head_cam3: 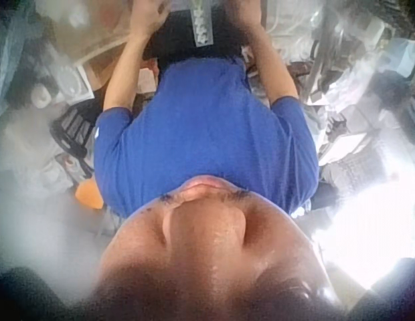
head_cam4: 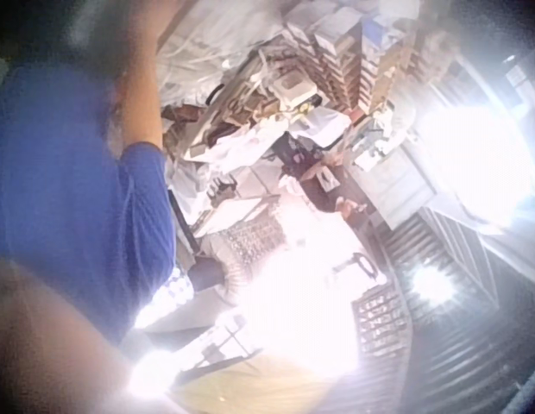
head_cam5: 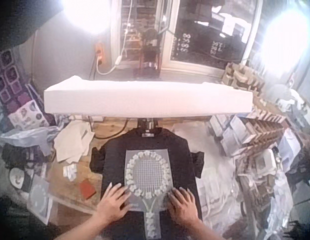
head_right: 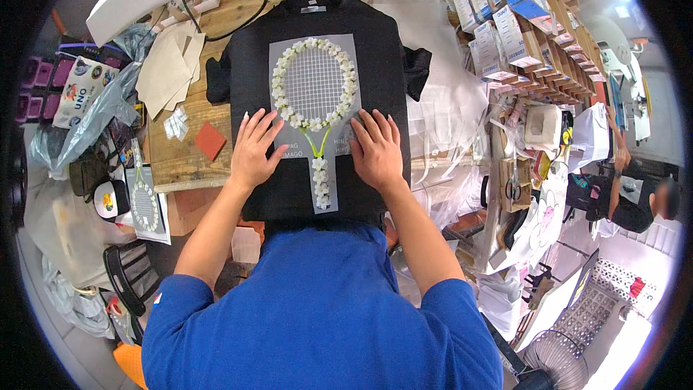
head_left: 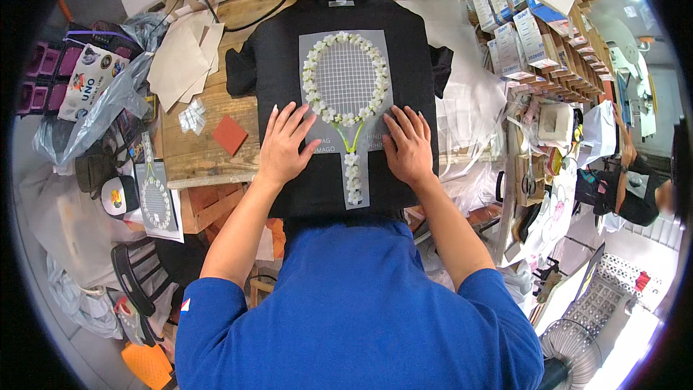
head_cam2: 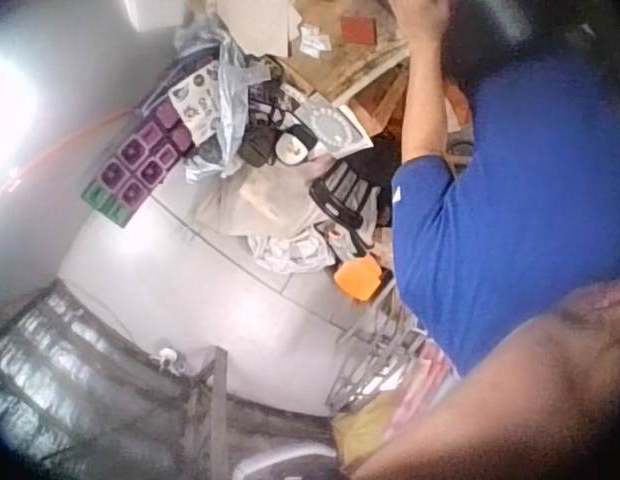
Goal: The person prepares a black t-shirt for printing by aligning it on a heat press platen, trims a graphic design using shears, positions the design on the shirt, and operates the heat press lever to apply the design.
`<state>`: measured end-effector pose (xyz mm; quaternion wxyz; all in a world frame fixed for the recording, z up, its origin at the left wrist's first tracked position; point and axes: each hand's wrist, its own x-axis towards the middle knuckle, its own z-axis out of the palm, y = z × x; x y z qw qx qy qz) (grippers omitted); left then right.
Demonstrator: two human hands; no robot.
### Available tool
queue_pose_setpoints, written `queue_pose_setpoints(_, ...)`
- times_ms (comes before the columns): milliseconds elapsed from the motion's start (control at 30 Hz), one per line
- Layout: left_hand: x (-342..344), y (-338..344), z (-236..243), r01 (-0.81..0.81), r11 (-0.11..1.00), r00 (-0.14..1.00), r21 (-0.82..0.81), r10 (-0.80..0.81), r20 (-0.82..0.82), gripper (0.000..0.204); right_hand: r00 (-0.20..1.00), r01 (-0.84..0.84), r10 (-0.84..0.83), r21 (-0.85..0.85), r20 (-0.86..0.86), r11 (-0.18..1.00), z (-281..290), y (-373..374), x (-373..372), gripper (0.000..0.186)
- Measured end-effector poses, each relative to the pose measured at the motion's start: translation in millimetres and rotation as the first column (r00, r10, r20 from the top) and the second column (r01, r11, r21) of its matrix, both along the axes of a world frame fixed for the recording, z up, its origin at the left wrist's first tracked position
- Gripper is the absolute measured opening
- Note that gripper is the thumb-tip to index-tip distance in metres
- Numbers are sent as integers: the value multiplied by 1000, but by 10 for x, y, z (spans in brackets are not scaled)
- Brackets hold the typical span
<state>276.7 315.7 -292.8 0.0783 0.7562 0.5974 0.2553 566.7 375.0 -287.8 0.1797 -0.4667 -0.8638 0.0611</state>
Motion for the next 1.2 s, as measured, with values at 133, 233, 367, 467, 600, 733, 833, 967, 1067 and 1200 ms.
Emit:
queue_pose_setpoints(133, 4, 4, -13, -4, 1000, 1000, 4, 4, -14, 46, 1000, -1, 1, -4, -29, 1000, -4, 8, 8, 40)
queue_pose_setpoints(233, 0, -1, -1, 2, 1000, 1000, 6, -2, -7, 47, 1000, -4, 4, -11, -31, 1000, 6, 12, 13, 41)
queue_pose_setpoints(367, -23, -15, -12, 15, 1000, 1000, 17, -16, 15, 46, 999, -6, 6, -6, -44, 1000, -18, 9, 23, 42)
queue_pose_setpoints(467, -18, -9, -30, 18, 1000, 1000, 26, -19, 18, 45, 999, -8, 8, 6, -49, 1000, -30, 4, 32, 43)
queue_pose_setpoints(600, -6, 2, -24, 14, 1000, 1000, 1, -14, 3, 45, 999, -2, 2, -1, -54, 1000, -23, 0, 52, 42)
queue_pose_setpoints(733, -13, -14, -35, 3, 1000, 1000, 9, -3, -6, 46, 998, -15, 14, -18, -64, 1000, -2, 17, 24, 39)
queue_pose_setpoints(833, 10, 7, -46, 6, 1000, 1000, 10, -6, 5, 44, 997, -13, 13, 1, -75, 1000, -31, 15, 39, 40)
queue_pose_setpoints(967, -12, 2, -32, 12, 1000, 1000, 19, -12, 2, 44, 997, -8, 7, -7, -81, 1000, -8, 10, 28, 40)
queue_pose_setpoints(1067, -22, -13, -41, 14, 1000, 1000, 25, -14, 1, 44, 996, -10, 10, 0, -85, 1000, -30, 8, 21, 40)
queue_pose_setpoints(1200, -12, -6, -27, 12, 1000, 1000, 24, -12, -9, 44, 996, -6, 7, 14, -93, 1000, -40, 6, 41, 41)
